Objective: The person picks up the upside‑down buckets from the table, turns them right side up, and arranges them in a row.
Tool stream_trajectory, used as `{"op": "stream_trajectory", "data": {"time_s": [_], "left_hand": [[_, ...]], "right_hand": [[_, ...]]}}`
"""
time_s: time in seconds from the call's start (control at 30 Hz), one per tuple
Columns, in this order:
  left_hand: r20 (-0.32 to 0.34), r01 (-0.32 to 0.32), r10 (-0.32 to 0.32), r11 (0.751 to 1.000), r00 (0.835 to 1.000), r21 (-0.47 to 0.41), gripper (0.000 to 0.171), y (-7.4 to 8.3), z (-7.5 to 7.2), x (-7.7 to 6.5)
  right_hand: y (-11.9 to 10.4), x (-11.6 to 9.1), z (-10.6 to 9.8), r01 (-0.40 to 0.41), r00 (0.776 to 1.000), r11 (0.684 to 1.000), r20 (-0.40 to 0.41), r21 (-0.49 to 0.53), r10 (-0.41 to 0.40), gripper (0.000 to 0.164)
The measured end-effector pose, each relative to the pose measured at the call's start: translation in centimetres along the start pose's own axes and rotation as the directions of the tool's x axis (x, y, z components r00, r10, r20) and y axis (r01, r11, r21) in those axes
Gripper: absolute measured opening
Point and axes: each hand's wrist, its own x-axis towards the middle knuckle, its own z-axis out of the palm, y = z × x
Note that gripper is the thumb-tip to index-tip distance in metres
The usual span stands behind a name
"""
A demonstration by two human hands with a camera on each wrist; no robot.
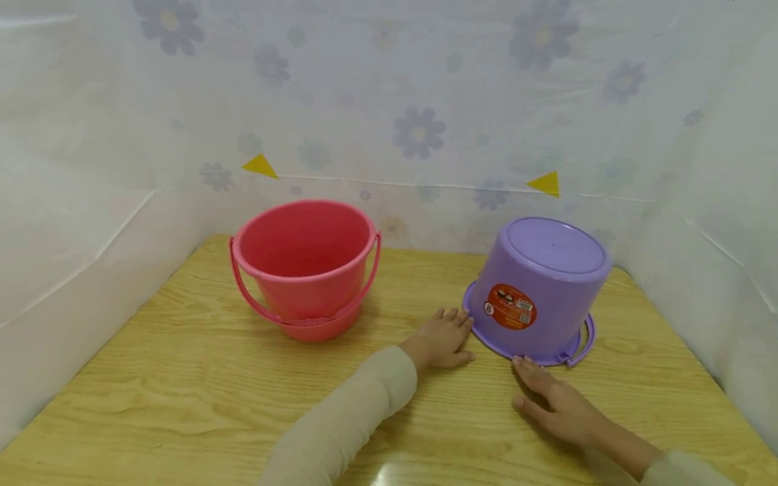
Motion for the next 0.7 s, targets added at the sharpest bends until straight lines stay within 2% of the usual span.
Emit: {"op": "stream_trajectory", "data": {"time_s": [0.3,0.43,0.5,0.7], "left_hand": [[0.008,0.021,-0.021,0.999,1.000,0.031,0.069,-0.25,0.50,0.12],[0.012,0.021,-0.021,0.999,1.000,0.031,0.069,-0.31,0.34,-0.04],[0.007,0.016,-0.016,1.000,1.000,0.026,0.068,-0.34,0.24,-0.18],[-0.024,-0.010,0.009,1.000,1.000,-0.014,0.066,-0.43,0.17,-0.85]], "right_hand": [[-0.28,-0.22,0.29,0.030,0.999,0.999,-0.021,0.040,-0.030,0.057],[-0.19,-0.18,0.53,0.064,0.996,0.998,-0.060,0.016,-0.063,0.053],[-0.25,-0.09,0.47,0.044,0.998,0.999,-0.054,0.011,-0.043,0.052],[-0.46,0.30,-0.07,-0.100,0.995,0.995,0.021,0.003,0.100,0.056]]}}
